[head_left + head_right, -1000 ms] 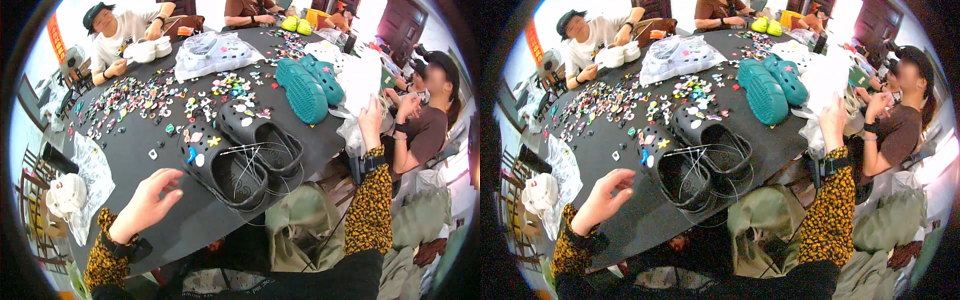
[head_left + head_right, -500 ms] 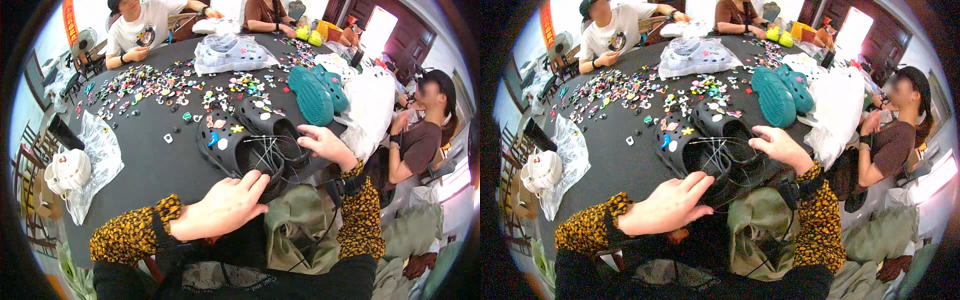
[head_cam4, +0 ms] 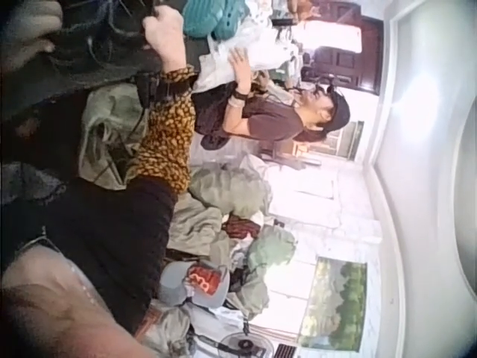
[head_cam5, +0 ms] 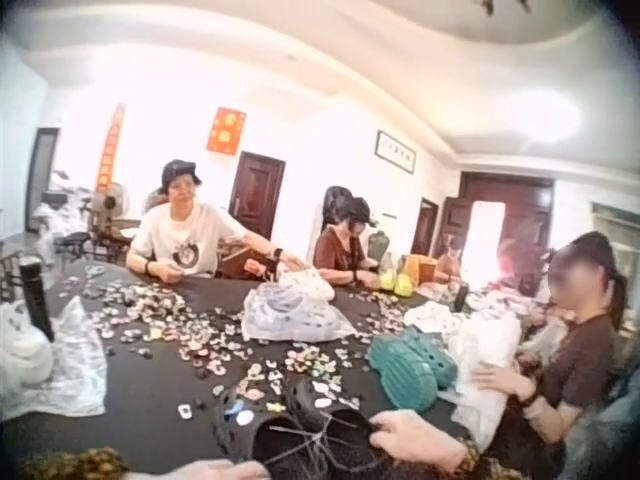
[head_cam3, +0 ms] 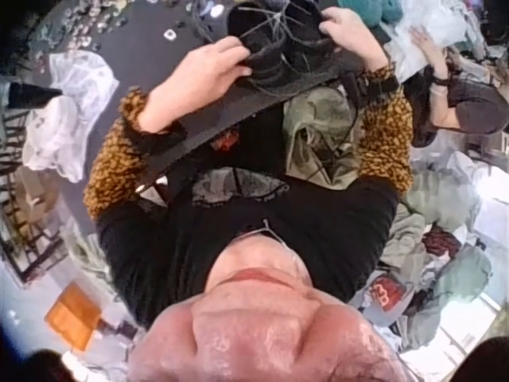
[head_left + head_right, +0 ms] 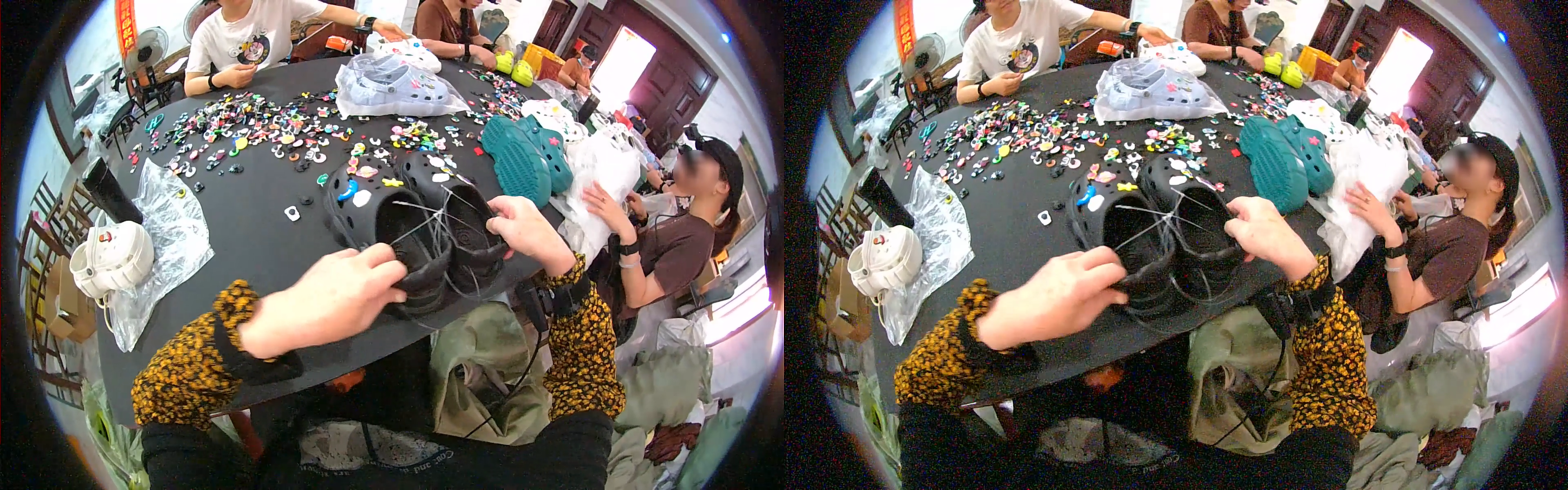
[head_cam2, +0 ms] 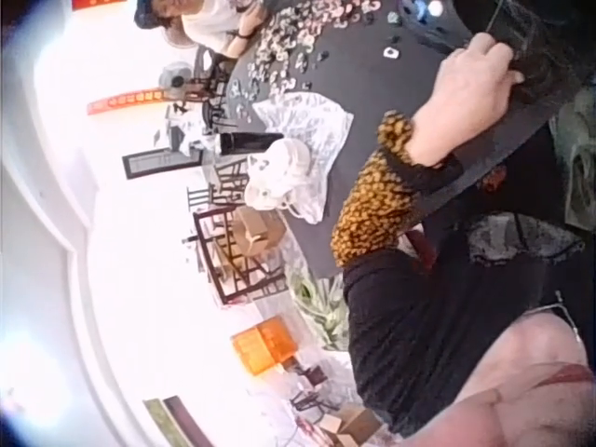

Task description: Attaching decorative charms and pins to the holes of clogs.

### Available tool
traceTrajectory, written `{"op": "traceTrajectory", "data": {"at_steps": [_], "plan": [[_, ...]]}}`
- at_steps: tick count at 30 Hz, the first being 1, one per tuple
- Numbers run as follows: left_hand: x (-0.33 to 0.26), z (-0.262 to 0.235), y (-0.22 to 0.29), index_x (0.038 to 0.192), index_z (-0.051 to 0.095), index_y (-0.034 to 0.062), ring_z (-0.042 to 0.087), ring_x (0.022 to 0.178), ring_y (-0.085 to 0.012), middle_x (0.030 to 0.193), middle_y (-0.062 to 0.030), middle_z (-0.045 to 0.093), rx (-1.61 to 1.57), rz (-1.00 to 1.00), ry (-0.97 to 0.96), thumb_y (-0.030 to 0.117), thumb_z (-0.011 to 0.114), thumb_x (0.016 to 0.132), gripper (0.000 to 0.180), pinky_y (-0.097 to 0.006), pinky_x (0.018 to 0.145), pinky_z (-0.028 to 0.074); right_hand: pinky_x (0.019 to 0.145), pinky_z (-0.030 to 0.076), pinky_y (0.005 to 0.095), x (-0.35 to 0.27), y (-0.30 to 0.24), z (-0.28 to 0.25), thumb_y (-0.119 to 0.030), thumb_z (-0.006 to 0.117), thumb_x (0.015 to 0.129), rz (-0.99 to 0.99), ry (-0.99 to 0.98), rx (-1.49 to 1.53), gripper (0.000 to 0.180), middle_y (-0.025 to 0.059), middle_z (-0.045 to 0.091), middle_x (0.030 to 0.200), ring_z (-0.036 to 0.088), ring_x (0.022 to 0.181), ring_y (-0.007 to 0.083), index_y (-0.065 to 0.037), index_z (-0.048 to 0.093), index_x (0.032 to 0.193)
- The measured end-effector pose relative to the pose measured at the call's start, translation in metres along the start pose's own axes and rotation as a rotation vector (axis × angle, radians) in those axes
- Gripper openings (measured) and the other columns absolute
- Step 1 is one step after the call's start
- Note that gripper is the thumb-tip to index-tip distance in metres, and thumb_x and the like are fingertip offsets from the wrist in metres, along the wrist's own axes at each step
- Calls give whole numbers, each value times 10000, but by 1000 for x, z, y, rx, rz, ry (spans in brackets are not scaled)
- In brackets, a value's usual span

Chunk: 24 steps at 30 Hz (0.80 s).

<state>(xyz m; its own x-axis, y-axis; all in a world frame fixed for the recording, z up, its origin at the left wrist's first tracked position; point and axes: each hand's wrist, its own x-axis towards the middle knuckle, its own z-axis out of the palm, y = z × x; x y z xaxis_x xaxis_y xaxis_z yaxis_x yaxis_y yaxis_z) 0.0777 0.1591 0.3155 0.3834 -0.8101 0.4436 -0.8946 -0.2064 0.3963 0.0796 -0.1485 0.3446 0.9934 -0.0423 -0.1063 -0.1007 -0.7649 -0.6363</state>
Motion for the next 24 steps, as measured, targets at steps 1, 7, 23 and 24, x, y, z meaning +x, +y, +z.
{"op": "traceTrajectory", "data": {"at_steps": [1,7,23,24], "plan": [[-12,-14,-5,920,538,16,605,815,-349,927,-135,563,9,33,-15,115,694,785,229,-423,674,509,422,506,294,-3,-15,5,-86,576,763,-2,-1,-8,283,40,596,698,584,556,131,45,626,1010],[-69,-87,-12,885,554,15,591,829,-337,952,-134,585,70,-5,-100,76,717,691,261,-410,700,496,401,498,301,-19,-55,43,-108,587,788,-77,-105,242,168,63,536,625,554,479,140,42,511,789],[-183,-147,-37,904,587,23,554,1048,-352,1075,-127,606,195,-394,-225,-14,576,642,265,-440,944,423,588,525,269,-34,-138,121,-138,540,940,-113,-622,522,244,64,639,844,625,738,115,38,568,1107],[-183,-149,-39,932,586,16,544,1087,-363,1116,-132,609,116,-465,-200,-54,533,640,305,-443,977,409,601,523,262,-29,-139,120,-123,531,943,-196,-583,521,211,57,638,845,620,733,109,39,592,1065]]}}
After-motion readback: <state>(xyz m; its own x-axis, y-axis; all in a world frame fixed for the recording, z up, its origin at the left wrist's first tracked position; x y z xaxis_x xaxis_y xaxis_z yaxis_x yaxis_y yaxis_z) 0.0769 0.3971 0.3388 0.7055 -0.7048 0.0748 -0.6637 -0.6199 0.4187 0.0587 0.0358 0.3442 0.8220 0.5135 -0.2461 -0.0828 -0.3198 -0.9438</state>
